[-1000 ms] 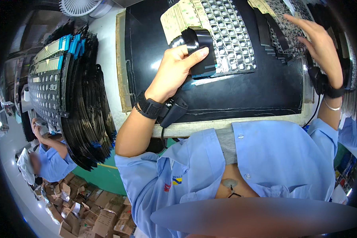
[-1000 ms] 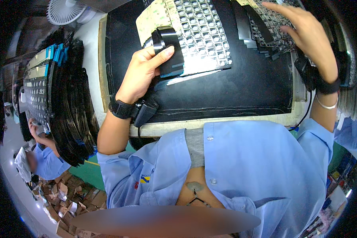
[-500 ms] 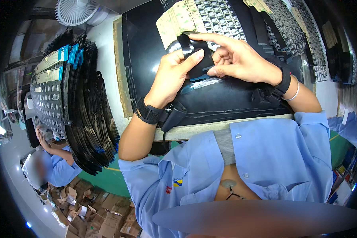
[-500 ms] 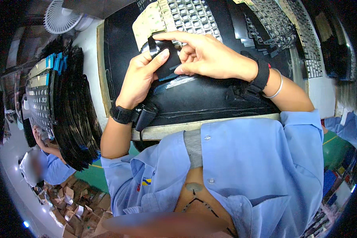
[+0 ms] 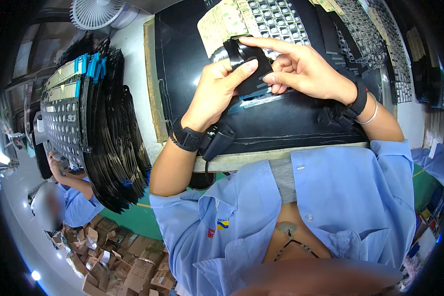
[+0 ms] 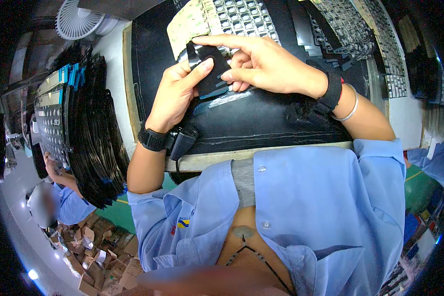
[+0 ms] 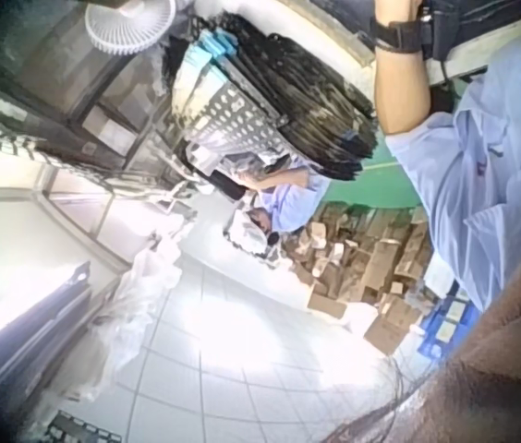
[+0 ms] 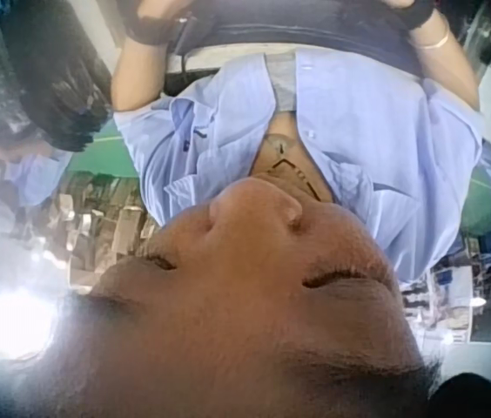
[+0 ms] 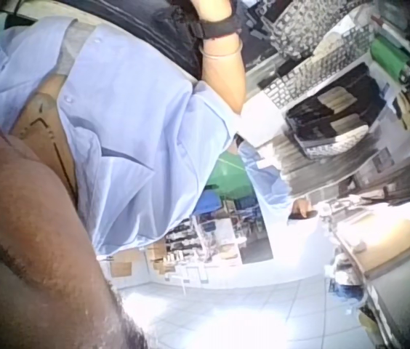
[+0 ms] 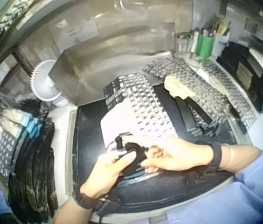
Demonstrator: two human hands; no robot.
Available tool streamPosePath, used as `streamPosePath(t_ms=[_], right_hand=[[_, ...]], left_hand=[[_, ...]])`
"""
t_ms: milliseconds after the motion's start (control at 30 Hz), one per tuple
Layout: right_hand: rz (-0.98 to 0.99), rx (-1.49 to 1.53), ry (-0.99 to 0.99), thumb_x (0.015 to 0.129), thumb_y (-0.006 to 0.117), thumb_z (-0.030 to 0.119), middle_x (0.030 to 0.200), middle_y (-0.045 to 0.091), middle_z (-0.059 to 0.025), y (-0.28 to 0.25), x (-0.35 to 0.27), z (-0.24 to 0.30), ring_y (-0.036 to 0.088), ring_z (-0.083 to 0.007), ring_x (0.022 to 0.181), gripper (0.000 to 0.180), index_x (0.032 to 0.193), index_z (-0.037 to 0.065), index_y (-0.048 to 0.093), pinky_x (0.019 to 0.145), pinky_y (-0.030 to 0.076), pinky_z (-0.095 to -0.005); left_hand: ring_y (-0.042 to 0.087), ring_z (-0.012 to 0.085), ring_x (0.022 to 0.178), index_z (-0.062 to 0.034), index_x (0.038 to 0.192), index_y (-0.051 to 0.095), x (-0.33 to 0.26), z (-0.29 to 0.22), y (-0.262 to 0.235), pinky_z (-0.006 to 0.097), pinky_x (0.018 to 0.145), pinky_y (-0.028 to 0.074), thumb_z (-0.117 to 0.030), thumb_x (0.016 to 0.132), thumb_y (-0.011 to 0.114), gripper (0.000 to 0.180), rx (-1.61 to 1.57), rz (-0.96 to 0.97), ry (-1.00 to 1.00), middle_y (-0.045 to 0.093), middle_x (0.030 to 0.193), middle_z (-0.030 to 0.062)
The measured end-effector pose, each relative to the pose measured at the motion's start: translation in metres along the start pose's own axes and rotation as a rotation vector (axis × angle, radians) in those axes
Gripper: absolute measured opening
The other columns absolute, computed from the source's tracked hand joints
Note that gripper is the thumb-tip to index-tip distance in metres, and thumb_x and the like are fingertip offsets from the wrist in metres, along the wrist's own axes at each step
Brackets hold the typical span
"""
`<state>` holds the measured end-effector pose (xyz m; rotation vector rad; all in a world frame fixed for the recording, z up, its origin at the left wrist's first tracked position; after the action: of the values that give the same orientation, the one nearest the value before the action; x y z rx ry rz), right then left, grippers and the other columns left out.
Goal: Assembling keyboard frames by applying adhesive components.
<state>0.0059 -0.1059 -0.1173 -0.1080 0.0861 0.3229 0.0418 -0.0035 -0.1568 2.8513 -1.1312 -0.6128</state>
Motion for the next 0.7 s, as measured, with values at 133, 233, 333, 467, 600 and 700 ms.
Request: streamPosePath(t_ms=[133,233,333,467,600,700], right_hand=[[0.002,0.001,-0.020,0.087,0.057,-0.001,0.071,0.060,-0.0009,-0.003,0.000,0.001,0.057,-0.0030,0.064,0.061,0.143,0.015,0.038,0.065,0.052,-0.0193],[0.025,0.019,-0.033,0.088,0.057,0.001,0.070,0.059,0.0000,-0.008,0.002,0.003,0.057,-0.0038,0.063,0.061,0.143,0.019,0.038,0.065,0.053,-0.0205],[0.066,0.069,-0.038,0.088,0.055,0.002,0.072,0.058,0.0010,-0.013,0.003,0.004,0.059,-0.0056,0.066,0.062,0.144,0.021,0.036,0.069,0.055,-0.0226],[0.245,0.291,-0.001,0.093,0.057,0.016,0.090,0.061,-0.0067,0.002,0.004,0.010,0.064,-0.0145,0.088,0.055,0.143,0.014,0.035,0.082,0.055,-0.0285],[0.047,0.403,0.307,0.094,0.054,0.033,0.107,0.062,-0.0089,-0.013,0.017,-0.007,0.060,-0.0086,0.064,0.050,0.136,0.007,0.045,0.070,0.057,-0.0235],[-0.003,0.120,0.260,0.091,0.060,0.027,0.086,0.062,-0.0030,-0.013,0.035,0.000,0.056,-0.0057,0.062,0.043,0.128,0.005,0.053,0.056,0.051,-0.0195]], left_hand=[[0.043,-0.0015,0.055,-0.0095,0.089,0.067,-0.001,-0.002,0.000,0.016,0.048,0.030,-0.031,0.090,0.064,0.021,0.028,-0.005,-0.008,0.058,0.070,-0.0081],[0.044,-0.0014,0.055,-0.0091,0.092,0.067,0.001,-0.001,-0.001,0.016,0.048,0.030,-0.030,0.090,0.064,0.022,0.046,-0.009,0.002,0.059,0.072,-0.0078],[0.044,-0.0014,0.056,-0.0084,0.095,0.067,0.000,-0.004,0.003,0.016,0.048,0.031,-0.029,0.090,0.064,0.022,-0.078,-0.005,0.003,0.060,0.073,-0.0074],[0.045,-0.0014,0.056,-0.0075,0.098,0.067,0.003,0.000,-0.001,0.016,0.048,0.031,-0.026,0.091,0.063,0.021,-0.030,-0.003,0.041,0.061,0.075,-0.0072],[0.054,0.0040,0.066,-0.0004,0.098,0.067,0.003,-0.002,-0.002,0.020,0.057,0.042,-0.019,0.090,0.063,0.020,0.012,-0.024,0.009,0.064,0.082,-0.0003],[0.045,0.0020,0.058,-0.0019,0.095,0.067,0.000,0.005,-0.014,0.018,0.050,0.033,-0.018,0.090,0.063,0.017,0.063,-0.071,0.057,0.060,0.077,-0.0035]])
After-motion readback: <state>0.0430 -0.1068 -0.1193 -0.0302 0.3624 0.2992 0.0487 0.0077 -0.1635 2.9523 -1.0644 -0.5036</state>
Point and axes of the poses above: each hand's wrist, its own x-axis towards the middle knuckle, its own y-axis out of the palm, z = x × y, the point moved 10 cm from there along x, towards the middle knuckle
